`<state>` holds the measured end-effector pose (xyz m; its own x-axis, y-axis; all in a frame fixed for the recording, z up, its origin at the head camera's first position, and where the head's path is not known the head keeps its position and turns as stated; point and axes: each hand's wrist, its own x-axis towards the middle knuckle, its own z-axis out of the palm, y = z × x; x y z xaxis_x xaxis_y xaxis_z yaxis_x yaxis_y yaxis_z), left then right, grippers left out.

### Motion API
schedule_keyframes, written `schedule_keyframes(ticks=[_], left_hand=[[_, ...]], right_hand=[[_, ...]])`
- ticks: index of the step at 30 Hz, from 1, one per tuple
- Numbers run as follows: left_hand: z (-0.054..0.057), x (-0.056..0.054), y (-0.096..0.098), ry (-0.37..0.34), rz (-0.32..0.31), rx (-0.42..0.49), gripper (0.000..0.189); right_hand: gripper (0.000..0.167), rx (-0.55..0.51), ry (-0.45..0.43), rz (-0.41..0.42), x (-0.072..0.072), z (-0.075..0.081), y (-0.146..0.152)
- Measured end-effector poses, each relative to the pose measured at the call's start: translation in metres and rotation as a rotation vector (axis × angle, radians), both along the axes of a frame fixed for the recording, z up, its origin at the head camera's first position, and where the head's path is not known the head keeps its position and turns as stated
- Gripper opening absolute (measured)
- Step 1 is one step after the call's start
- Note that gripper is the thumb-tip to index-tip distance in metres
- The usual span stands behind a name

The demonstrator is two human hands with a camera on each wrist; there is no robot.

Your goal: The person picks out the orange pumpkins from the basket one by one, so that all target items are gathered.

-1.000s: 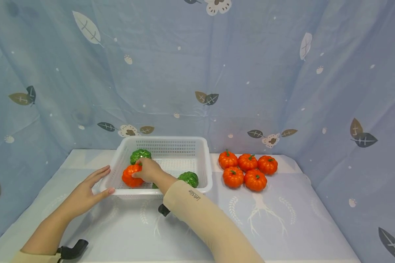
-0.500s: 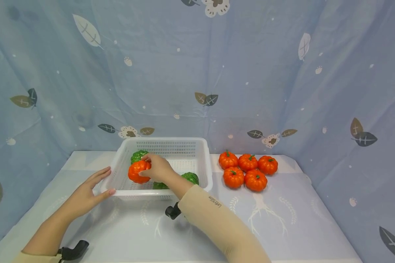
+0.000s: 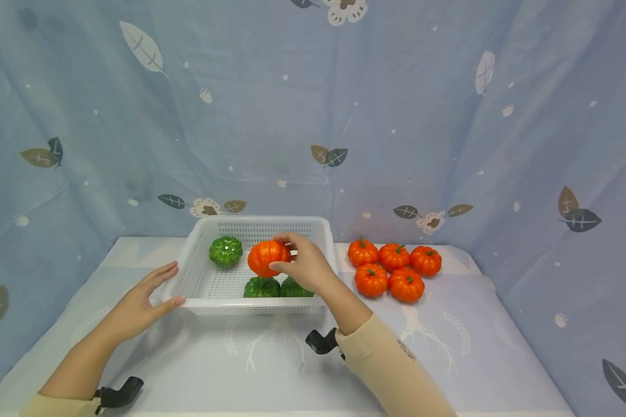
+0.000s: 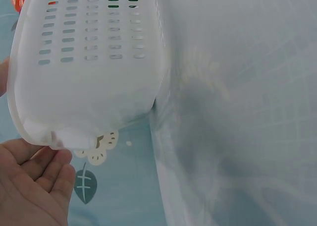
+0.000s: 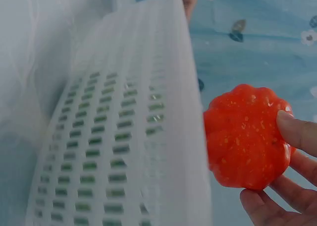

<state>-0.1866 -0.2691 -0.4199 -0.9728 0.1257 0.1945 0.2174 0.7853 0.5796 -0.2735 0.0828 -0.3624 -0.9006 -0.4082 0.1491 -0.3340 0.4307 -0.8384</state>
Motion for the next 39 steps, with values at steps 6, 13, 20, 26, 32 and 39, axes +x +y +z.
schedule_keyframes(ticks=[6, 13, 20, 26, 32, 39], left_hand=[[0.003, 0.001, -0.002, -0.003, 0.005, -0.007, 0.086], [0.002, 0.001, -0.003, -0.004, 0.007, -0.011, 0.086], [0.002, 0.001, -0.002, -0.013, 0.010, -0.005, 0.085], [0.003, 0.001, -0.001, -0.022, 0.016, -0.010, 0.087], [0.003, 0.000, 0.001, -0.020, 0.013, -0.004, 0.087], [0.002, 0.000, 0.002, -0.017, 0.005, 0.020, 0.086]], right_hand=[[0.055, -0.010, 0.108, -0.071, 0.010, 0.008, 0.048], [0.059, 0.041, 0.159, -0.181, 0.020, 0.009, 0.108], [0.059, 0.137, 0.184, -0.300, 0.030, 0.000, 0.165], [0.059, 0.185, 0.237, -0.395, 0.037, -0.009, 0.205], [0.060, 0.263, 0.309, -0.502, 0.038, -0.016, 0.239], [0.059, 0.306, 0.325, -0.563, 0.033, -0.027, 0.263]])
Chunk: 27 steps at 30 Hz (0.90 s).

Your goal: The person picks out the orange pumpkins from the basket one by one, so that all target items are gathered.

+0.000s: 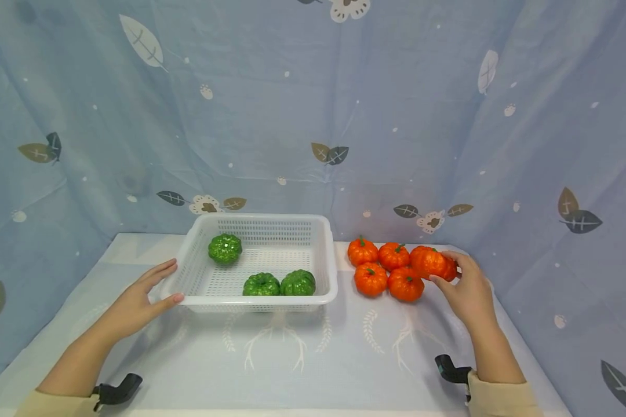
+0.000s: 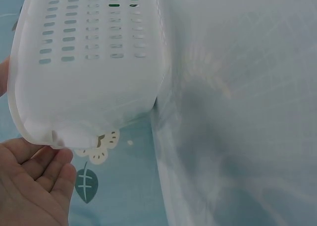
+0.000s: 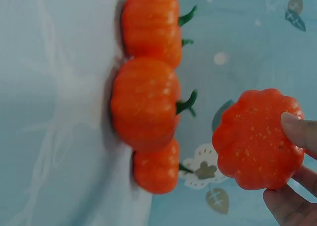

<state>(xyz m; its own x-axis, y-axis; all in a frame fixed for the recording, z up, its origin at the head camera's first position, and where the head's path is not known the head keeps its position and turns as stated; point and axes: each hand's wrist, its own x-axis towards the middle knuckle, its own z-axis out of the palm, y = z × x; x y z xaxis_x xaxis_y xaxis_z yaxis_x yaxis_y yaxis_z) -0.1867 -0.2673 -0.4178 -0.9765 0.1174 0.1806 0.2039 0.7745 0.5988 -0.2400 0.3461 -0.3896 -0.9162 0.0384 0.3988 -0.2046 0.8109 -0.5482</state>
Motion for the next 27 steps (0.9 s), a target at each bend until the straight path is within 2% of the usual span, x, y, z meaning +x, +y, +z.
schedule_keyframes(ticks=[4, 9, 27], left_hand=[[0.000, 0.000, 0.001, 0.000, 0.001, -0.002, 0.086], [-0.001, 0.000, 0.000, 0.006, -0.003, -0.005, 0.085], [0.001, -0.001, 0.000, -0.005, 0.000, -0.018, 0.086]], right_hand=[[0.057, 0.053, 0.000, -0.034, -0.005, -0.010, 0.011], [0.057, 0.091, -0.056, -0.071, -0.011, -0.021, 0.019], [0.056, 0.039, -0.208, -0.091, -0.027, -0.055, 0.046]])
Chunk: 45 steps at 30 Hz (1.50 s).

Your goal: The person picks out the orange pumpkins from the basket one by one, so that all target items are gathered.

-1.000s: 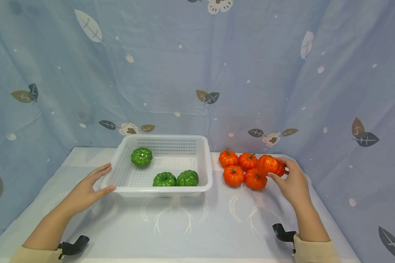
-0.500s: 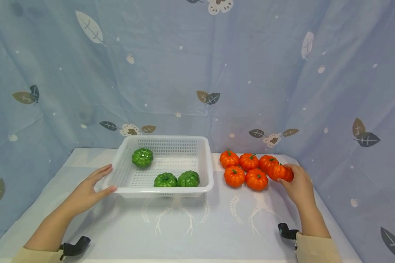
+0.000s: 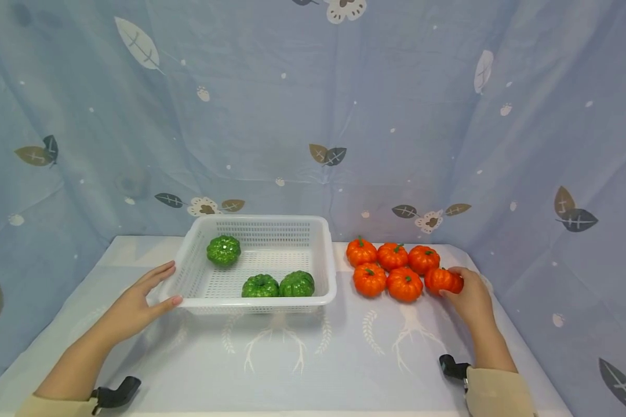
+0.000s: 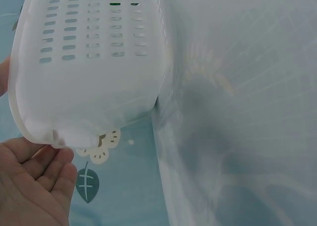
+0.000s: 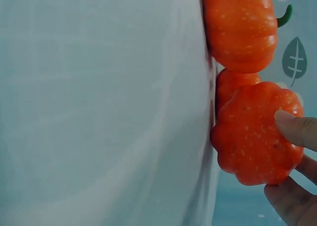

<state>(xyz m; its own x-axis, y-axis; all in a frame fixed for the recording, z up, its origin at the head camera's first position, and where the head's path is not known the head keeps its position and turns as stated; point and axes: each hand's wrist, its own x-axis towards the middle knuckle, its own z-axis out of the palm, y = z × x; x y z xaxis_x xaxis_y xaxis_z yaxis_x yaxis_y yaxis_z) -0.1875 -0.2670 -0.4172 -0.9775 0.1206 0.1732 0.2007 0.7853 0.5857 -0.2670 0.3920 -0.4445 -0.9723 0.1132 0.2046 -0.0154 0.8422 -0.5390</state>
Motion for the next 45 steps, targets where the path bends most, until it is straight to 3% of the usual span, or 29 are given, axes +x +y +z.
schedule_keyframes(ticks=[10, 13, 18, 21, 30, 45], left_hand=[[0.000, 0.000, -0.001, 0.000, -0.004, 0.004, 0.087], [-0.001, -0.001, -0.001, 0.002, -0.007, 0.008, 0.086], [-0.001, 0.000, -0.002, 0.001, -0.002, 0.007, 0.087], [-0.001, 0.001, -0.002, 0.003, -0.002, 0.009, 0.087], [-0.001, 0.001, -0.003, 0.004, -0.007, 0.005, 0.086], [-0.001, 0.001, -0.002, 0.012, -0.011, 0.002, 0.086]], right_hand=[[0.046, -0.094, -0.049, -0.069, 0.006, 0.002, -0.005], [0.057, -0.123, -0.136, -0.055, 0.007, 0.007, -0.001], [0.085, -0.143, -0.375, -0.018, 0.005, 0.012, 0.005], [0.093, -0.174, -0.443, -0.014, 0.002, 0.009, 0.007], [0.092, -0.158, -0.342, 0.011, -0.003, -0.001, 0.007], [0.102, -0.171, -0.346, -0.013, -0.008, -0.006, 0.006]])
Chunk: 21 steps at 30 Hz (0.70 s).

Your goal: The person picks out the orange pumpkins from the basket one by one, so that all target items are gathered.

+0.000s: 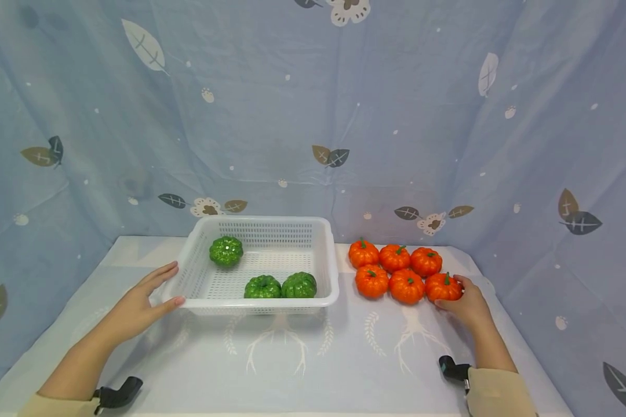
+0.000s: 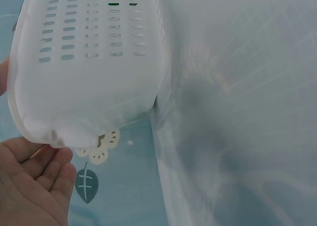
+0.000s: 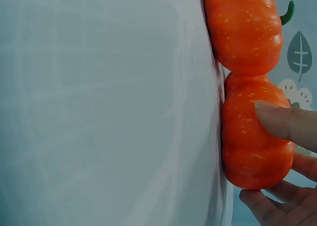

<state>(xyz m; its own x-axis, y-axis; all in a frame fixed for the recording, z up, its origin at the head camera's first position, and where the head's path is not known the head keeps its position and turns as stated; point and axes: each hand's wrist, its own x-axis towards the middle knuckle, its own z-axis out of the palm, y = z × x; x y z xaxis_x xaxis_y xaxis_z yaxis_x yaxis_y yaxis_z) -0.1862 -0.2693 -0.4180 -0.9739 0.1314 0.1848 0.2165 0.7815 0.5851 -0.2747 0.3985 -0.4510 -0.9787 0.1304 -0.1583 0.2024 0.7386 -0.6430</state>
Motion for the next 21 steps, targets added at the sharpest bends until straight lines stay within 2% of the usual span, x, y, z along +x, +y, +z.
schedule_keyframes(ticks=[11, 17, 21], left_hand=[[-0.003, -0.003, 0.001, -0.011, 0.017, 0.007, 0.088], [-0.002, 0.001, -0.002, -0.022, 0.031, -0.004, 0.084], [0.004, 0.006, -0.010, 0.024, 0.026, -0.018, 0.076]], right_hand=[[0.102, 0.017, 0.032, 0.031, 0.007, 0.002, 0.003], [0.085, 0.075, 0.089, 0.067, 0.017, 0.017, 0.003], [0.071, 0.168, 0.182, 0.089, 0.027, 0.030, 0.003]])
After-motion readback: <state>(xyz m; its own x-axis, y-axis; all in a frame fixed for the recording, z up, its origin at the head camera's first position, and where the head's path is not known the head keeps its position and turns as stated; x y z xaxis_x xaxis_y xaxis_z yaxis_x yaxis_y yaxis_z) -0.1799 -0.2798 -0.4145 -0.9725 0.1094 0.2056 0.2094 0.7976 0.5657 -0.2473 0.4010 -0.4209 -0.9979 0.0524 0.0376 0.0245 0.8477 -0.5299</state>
